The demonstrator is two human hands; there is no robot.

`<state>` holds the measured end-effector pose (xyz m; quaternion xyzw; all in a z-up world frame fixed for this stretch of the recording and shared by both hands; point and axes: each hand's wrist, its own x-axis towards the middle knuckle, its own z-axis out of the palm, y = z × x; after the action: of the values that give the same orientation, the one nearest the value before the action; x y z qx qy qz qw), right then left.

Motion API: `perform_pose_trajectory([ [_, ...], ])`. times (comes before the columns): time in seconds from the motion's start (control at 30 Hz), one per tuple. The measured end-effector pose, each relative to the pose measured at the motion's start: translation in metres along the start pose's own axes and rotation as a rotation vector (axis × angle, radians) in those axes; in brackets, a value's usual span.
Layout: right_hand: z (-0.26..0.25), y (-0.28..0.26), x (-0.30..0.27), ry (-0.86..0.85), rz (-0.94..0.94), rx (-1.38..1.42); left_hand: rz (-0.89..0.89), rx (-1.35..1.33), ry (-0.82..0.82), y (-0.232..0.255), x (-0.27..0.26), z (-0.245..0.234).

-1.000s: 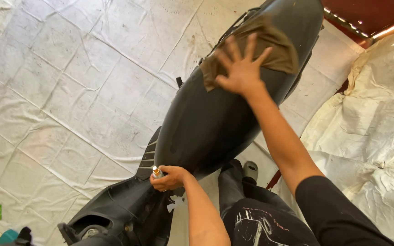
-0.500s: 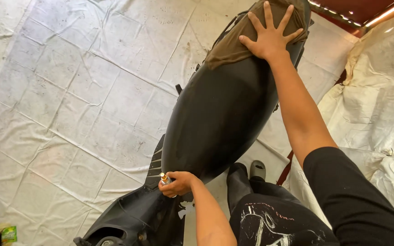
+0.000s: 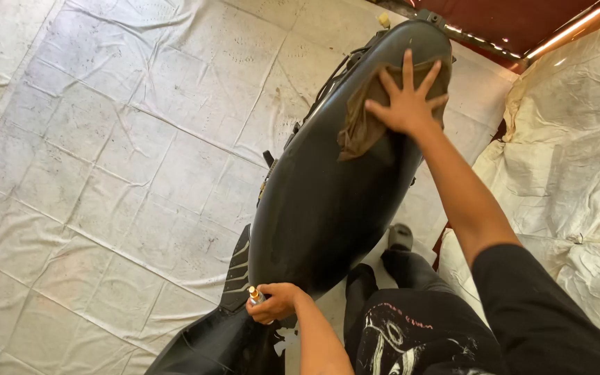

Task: The person cleans the seat of a black motorcycle by spraying a liquid from a small bottle and wiping the surface with a brown cloth. They repeatedly apply the spray and wipe different sections of the seat in a workshop setting.

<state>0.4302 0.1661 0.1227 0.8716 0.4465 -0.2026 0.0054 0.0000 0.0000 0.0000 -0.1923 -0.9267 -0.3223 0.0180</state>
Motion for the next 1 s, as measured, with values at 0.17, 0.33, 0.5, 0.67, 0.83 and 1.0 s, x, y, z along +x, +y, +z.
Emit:
perform_pose_trajectory([
  [0.17,0.021,0.005,0.056,0.265,-0.005,0.015,0.024,0.012,0.040,-0.002,0.002,0.006],
  [0.33,0.034,0.008,-0.002,0.314,-0.134,-0.016,0.016,0.025,0.039,-0.002,0.005,0.006],
  [0.5,0.072,0.017,-0.072,0.507,-0.279,-0.141,0.082,0.022,0.070,-0.011,0.010,-0.005],
  [0.67,0.040,0.027,-0.002,0.293,-0.257,-0.076,0.094,0.022,0.088,-0.012,0.015,0.009],
  [0.83,0.012,0.025,0.067,0.406,-0.395,-0.030,0.008,-0.006,0.070,-0.007,0.016,-0.006],
  [1.0,0.009,0.031,0.015,0.411,-0.400,-0.072,0.367,-0.002,0.256,-0.007,0.011,-0.002],
])
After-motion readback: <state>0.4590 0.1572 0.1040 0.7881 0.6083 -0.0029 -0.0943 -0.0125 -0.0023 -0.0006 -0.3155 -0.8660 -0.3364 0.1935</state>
